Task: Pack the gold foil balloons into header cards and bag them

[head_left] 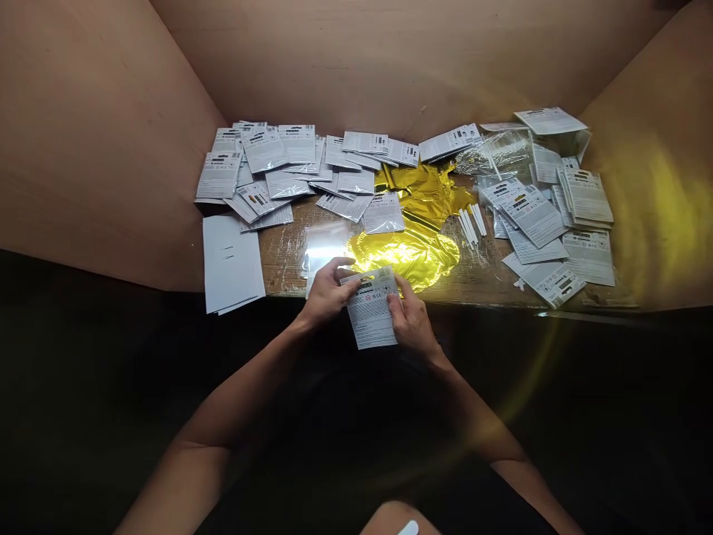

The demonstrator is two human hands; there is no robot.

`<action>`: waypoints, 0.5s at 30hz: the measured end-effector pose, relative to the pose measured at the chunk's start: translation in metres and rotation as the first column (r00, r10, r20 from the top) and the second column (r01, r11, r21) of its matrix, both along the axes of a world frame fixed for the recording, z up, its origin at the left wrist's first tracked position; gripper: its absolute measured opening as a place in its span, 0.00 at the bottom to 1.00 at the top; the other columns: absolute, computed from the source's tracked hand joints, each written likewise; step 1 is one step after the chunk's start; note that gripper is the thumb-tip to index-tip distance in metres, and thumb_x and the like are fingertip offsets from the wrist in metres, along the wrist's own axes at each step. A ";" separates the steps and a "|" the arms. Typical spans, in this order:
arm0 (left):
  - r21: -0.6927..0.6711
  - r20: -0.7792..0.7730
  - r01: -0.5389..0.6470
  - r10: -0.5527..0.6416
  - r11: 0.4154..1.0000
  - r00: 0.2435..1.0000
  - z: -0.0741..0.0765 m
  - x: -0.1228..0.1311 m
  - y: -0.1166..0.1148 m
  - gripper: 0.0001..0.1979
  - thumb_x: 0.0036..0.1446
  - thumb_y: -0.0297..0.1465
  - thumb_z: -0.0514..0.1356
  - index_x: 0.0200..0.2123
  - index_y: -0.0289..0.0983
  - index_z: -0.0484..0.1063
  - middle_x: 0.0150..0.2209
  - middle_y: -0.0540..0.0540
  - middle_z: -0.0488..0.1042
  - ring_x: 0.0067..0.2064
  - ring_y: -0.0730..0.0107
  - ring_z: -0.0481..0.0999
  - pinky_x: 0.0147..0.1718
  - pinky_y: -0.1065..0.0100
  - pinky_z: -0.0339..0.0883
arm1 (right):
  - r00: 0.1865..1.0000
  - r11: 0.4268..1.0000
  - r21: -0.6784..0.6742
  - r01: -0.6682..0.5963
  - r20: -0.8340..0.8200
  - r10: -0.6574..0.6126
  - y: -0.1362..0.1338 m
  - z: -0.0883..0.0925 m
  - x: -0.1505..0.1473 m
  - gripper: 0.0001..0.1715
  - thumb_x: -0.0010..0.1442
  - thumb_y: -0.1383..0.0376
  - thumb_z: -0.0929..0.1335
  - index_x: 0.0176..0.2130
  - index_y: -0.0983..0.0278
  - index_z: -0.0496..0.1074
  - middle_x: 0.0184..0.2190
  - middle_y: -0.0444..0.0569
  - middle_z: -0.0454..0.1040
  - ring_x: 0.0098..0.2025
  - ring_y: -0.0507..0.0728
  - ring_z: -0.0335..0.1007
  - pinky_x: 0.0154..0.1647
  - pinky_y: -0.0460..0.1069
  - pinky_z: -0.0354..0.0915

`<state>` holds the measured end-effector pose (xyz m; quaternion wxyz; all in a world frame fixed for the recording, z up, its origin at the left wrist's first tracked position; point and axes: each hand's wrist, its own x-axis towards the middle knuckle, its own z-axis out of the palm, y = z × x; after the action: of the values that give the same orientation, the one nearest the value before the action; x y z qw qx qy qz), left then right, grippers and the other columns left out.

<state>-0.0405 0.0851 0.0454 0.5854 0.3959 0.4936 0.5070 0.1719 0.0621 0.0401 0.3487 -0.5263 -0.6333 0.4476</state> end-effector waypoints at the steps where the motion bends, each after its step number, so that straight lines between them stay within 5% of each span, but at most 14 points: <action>1: 0.003 -0.006 -0.032 0.032 0.999 0.999 -0.003 0.004 -0.003 0.33 0.51 0.40 0.79 0.55 0.36 0.72 0.38 0.44 0.84 0.36 0.61 0.86 0.34 0.64 0.79 | 1.000 1.000 0.020 0.024 -0.013 -0.024 -0.002 -0.003 -0.001 0.30 0.76 0.54 0.62 0.70 0.62 0.66 0.40 0.54 0.83 0.34 0.62 0.78 0.36 0.55 0.72; 5: -0.010 0.114 -0.057 0.058 0.998 0.992 -0.011 0.014 -0.013 0.31 0.51 0.42 0.79 0.51 0.36 0.71 0.38 0.45 0.84 0.36 0.63 0.85 0.39 0.62 0.81 | 0.993 0.996 0.051 0.076 -0.095 -0.071 -0.006 -0.013 -0.002 0.30 0.76 0.52 0.62 0.69 0.63 0.66 0.38 0.53 0.83 0.30 0.60 0.77 0.30 0.53 0.71; 10: -0.075 0.269 -0.119 0.135 0.990 0.954 -0.008 0.026 -0.008 0.40 0.47 0.41 0.81 0.55 0.40 0.64 0.39 0.45 0.84 0.36 0.62 0.85 0.37 0.61 0.81 | 0.973 0.999 -0.023 -0.044 -0.227 0.037 0.003 -0.011 0.006 0.36 0.74 0.48 0.67 0.71 0.61 0.61 0.29 0.47 0.79 0.23 0.58 0.72 0.23 0.52 0.69; 15: -0.007 0.257 -0.116 0.114 0.993 0.960 -0.012 0.052 0.009 0.34 0.48 0.41 0.81 0.50 0.40 0.66 0.41 0.48 0.82 0.38 0.65 0.84 0.40 0.62 0.80 | 0.933 0.990 -0.083 0.116 -0.334 -0.137 0.016 -0.011 0.018 0.43 0.68 0.45 0.72 0.70 0.60 0.58 0.25 0.41 0.76 0.21 0.55 0.71 0.20 0.48 0.66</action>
<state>0.0119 0.0942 0.0331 0.6123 0.2999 0.4334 0.5893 0.1903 0.0777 0.0293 0.4638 -0.4919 -0.5145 0.5275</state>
